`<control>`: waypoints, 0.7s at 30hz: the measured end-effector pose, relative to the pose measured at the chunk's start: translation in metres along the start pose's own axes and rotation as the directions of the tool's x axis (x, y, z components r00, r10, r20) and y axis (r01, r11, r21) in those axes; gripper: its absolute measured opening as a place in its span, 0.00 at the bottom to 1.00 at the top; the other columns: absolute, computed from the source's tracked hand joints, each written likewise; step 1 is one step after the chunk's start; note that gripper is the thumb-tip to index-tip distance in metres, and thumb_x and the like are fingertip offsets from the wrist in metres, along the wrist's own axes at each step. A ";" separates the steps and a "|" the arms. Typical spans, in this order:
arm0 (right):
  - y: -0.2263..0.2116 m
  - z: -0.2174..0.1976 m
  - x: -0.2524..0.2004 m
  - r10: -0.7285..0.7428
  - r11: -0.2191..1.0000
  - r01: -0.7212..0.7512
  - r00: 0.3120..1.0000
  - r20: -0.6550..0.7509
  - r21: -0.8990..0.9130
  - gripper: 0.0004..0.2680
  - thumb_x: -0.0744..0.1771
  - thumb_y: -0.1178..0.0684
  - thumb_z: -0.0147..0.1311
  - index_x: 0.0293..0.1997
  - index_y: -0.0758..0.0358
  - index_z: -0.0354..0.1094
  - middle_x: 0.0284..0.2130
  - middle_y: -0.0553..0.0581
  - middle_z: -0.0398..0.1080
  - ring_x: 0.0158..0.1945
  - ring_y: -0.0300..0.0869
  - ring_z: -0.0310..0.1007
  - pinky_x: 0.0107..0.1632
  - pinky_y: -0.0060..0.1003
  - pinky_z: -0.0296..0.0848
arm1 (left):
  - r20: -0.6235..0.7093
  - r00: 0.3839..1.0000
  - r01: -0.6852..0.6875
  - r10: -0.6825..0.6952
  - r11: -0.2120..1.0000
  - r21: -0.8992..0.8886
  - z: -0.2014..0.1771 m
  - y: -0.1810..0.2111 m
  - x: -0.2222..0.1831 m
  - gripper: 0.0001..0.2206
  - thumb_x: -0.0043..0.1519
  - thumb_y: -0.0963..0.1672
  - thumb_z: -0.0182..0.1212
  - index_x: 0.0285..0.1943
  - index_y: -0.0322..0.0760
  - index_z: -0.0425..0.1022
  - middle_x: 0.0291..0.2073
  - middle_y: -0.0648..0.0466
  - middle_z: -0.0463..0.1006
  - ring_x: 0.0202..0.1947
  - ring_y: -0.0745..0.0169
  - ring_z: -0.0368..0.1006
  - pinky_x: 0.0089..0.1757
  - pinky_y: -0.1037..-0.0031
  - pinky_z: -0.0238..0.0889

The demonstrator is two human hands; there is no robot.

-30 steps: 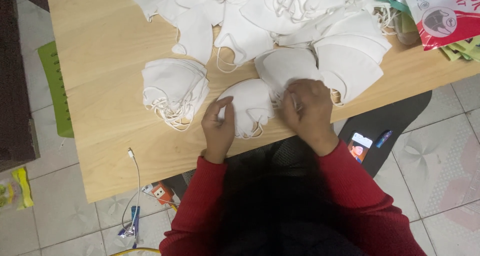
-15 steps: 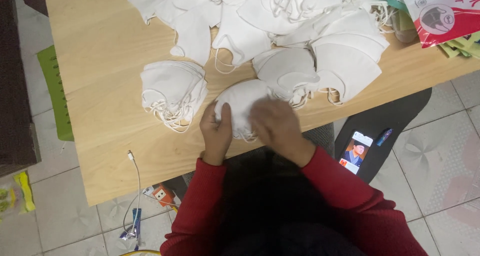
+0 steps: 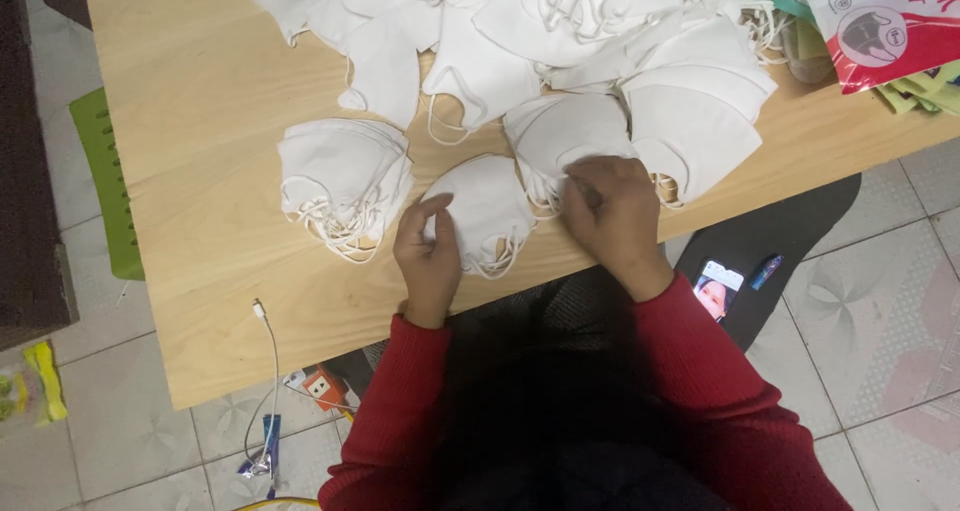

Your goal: Sorting and stacking white face masks from a large pile into neat stacks on a wooden table.

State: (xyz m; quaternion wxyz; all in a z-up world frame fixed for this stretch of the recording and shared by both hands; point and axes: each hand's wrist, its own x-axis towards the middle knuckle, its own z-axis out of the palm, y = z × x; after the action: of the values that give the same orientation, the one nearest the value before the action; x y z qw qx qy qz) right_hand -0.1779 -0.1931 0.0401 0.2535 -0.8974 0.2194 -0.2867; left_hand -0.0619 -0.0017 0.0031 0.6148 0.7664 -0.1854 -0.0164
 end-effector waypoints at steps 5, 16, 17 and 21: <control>0.001 -0.003 0.000 0.032 0.989 -0.017 0.995 -0.099 0.149 0.04 0.66 0.58 0.59 0.38 0.64 0.80 0.29 0.60 0.76 0.38 0.55 0.76 0.39 0.42 0.73 | -0.005 1.000 0.012 -0.012 1.000 -0.019 0.000 -0.004 0.000 0.09 0.67 0.36 0.53 0.48 0.34 0.80 0.44 0.47 0.78 0.56 0.48 0.73 0.58 0.56 0.63; -0.036 0.020 -0.017 -0.236 0.901 0.312 0.935 -0.263 0.302 0.03 0.67 0.60 0.57 0.40 0.65 0.76 0.34 0.63 0.76 0.41 0.58 0.76 0.43 0.48 0.73 | -0.035 0.999 -0.005 0.002 0.997 -0.082 0.001 -0.004 0.001 0.06 0.68 0.40 0.58 0.43 0.33 0.81 0.41 0.43 0.80 0.52 0.48 0.77 0.54 0.55 0.66; -0.042 0.022 -0.020 -0.209 0.880 0.288 0.949 -0.237 0.378 0.04 0.66 0.61 0.57 0.41 0.65 0.77 0.34 0.63 0.77 0.41 0.58 0.77 0.43 0.48 0.74 | -0.005 1.000 -0.009 0.008 0.997 -0.081 0.000 -0.002 0.001 0.08 0.69 0.41 0.56 0.44 0.32 0.81 0.42 0.43 0.80 0.53 0.47 0.76 0.55 0.55 0.65; -0.062 0.030 -0.032 -0.138 0.811 0.199 0.979 -0.152 0.550 0.05 0.65 0.62 0.59 0.42 0.62 0.79 0.32 0.59 0.78 0.38 0.53 0.78 0.43 0.45 0.76 | 0.034 0.999 -0.003 0.007 0.995 -0.104 0.001 -0.036 -0.004 0.09 0.70 0.42 0.54 0.44 0.31 0.80 0.43 0.40 0.78 0.55 0.46 0.74 0.56 0.51 0.63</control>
State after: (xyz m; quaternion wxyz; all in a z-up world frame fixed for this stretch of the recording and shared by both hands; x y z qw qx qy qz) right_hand -0.1675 -0.1174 0.0417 0.4678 -0.7825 0.0579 -0.4067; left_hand -0.0559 0.0049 -0.0320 0.6505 0.7326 -0.1968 -0.0379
